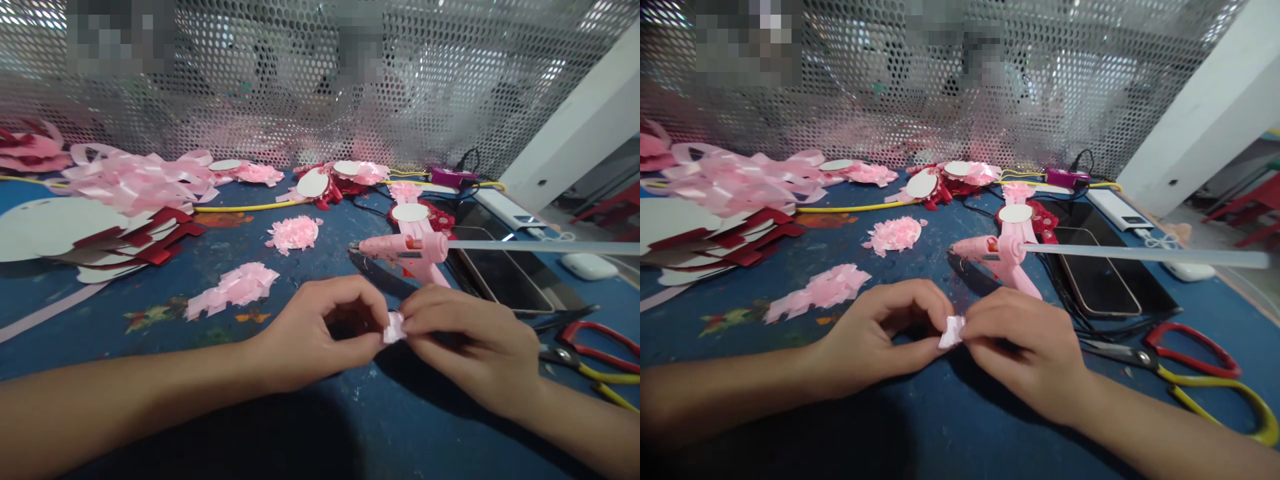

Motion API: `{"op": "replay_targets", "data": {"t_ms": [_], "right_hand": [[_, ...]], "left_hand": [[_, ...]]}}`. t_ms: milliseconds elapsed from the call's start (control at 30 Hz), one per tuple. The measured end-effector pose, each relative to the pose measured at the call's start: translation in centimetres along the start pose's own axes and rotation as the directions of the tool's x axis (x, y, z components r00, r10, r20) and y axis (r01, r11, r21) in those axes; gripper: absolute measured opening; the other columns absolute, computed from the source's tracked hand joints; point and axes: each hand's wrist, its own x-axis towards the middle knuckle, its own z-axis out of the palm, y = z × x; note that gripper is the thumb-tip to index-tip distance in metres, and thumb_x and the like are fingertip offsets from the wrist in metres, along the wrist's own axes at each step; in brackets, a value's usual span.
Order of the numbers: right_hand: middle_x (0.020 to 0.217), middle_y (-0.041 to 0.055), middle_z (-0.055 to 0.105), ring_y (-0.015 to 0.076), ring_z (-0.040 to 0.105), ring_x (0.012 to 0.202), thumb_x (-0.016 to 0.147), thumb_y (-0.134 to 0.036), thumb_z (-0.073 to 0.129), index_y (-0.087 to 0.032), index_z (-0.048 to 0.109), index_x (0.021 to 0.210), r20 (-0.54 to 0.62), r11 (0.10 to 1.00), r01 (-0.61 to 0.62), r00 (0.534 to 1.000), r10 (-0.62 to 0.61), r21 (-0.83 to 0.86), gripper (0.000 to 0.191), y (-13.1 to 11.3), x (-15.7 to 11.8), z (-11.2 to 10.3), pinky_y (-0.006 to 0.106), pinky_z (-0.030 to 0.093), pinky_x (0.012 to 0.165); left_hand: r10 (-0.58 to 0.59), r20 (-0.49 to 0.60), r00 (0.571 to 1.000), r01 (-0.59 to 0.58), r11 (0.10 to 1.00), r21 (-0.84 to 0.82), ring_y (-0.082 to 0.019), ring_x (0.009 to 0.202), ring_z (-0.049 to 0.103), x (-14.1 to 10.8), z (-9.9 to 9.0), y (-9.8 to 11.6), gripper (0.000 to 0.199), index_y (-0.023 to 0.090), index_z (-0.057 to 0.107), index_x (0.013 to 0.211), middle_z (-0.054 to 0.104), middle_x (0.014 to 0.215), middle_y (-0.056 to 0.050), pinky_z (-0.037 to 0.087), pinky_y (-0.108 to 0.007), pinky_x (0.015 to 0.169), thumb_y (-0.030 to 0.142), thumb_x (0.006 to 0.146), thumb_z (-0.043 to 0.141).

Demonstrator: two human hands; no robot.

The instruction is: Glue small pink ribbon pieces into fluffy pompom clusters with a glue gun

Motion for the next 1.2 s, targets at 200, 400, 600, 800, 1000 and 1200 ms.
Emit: {"op": "replay_targets", "data": {"t_ms": [200, 400, 600, 800, 1000, 1200], "right_hand": [[0.077, 0.0033, 0.070, 0.0125, 0.067, 0.074, 0.080, -0.002, 0.058, -0.018, 0.064, 0.087, 0.021, 1.000, 0.017, 1.000, -0.018, 0.017, 0.019, 0.0, 0.1, 0.0, 0.022, 0.056, 0.066], [0.077, 0.0036, 0.070, 0.0119, 0.067, 0.073, 0.079, -0.001, 0.058, -0.017, 0.064, 0.088, 0.017, 1.000, 0.011, 1.000, -0.012, 0.021, 0.019, -0.1, 0.1, 0.1, 0.022, 0.055, 0.067], [0.077, 0.0053, 0.070, 0.0135, 0.067, 0.073, 0.078, -0.002, 0.061, -0.016, 0.065, 0.089, 0.003, 0.999, 0.027, 1.000, -0.027, 0.039, 0.018, -0.1, 0.0, 0.1, 0.025, 0.057, 0.065], [0.077, 0.0056, 0.070, 0.0128, 0.067, 0.074, 0.078, -0.001, 0.061, -0.015, 0.066, 0.086, 0.004, 0.999, 0.021, 1.000, -0.021, 0.024, 0.016, -0.2, 0.1, 0.1, 0.023, 0.056, 0.067], [0.076, 0.0031, 0.071, 0.0117, 0.067, 0.071, 0.078, -0.003, 0.060, -0.017, 0.063, 0.083, 0.019, 0.999, -0.031, 0.999, 0.031, 0.008, 0.015, -0.4, 0.0, 0.1, 0.022, 0.056, 0.066], [0.077, -0.0018, 0.069, 0.0130, 0.068, 0.069, 0.077, -0.007, 0.063, -0.023, 0.053, 0.081, -0.019, 0.976, -0.194, 0.980, 0.197, 0.093, 0.020, 0.0, -0.9, 0.6, 0.026, 0.056, 0.063]], "left_hand": [[0.137, -0.025, 0.990, -0.132, 0.981, 0.144, -0.014, 0.073, 0.062, 0.2, -0.3, 0.1, 0.008, 0.014, 0.062, 0.077, 0.062, 0.078, -0.003, 0.049, -0.025, 0.067, 0.006, 0.077, 0.059], [0.149, -0.038, 0.988, -0.140, 0.974, 0.178, -0.014, 0.072, 0.062, 0.1, -0.3, 0.2, 0.006, 0.013, 0.064, 0.078, 0.064, 0.078, -0.003, 0.051, -0.025, 0.067, 0.008, 0.078, 0.061], [0.151, -0.072, 0.986, -0.136, 0.973, 0.187, -0.014, 0.071, 0.063, 0.1, -0.3, 0.2, 0.007, 0.013, 0.064, 0.076, 0.065, 0.077, -0.004, 0.052, -0.025, 0.067, 0.007, 0.077, 0.062], [0.179, -0.085, 0.980, -0.160, 0.969, 0.190, -0.014, 0.072, 0.065, 0.1, -0.2, 0.1, 0.010, 0.013, 0.065, 0.074, 0.068, 0.077, -0.004, 0.053, -0.025, 0.067, 0.003, 0.074, 0.062], [0.138, -0.096, 0.986, -0.117, 0.973, 0.199, -0.015, 0.070, 0.066, 0.0, 0.0, 0.2, 0.008, 0.013, 0.064, 0.073, 0.068, 0.076, -0.004, 0.054, -0.025, 0.065, 0.006, 0.075, 0.062], [0.112, -0.098, 0.989, -0.088, 0.970, 0.226, -0.012, 0.069, 0.065, -0.1, 0.3, 0.0, 0.007, 0.016, 0.057, 0.079, 0.066, 0.077, -0.001, 0.053, -0.021, 0.064, 0.011, 0.079, 0.061]]}}
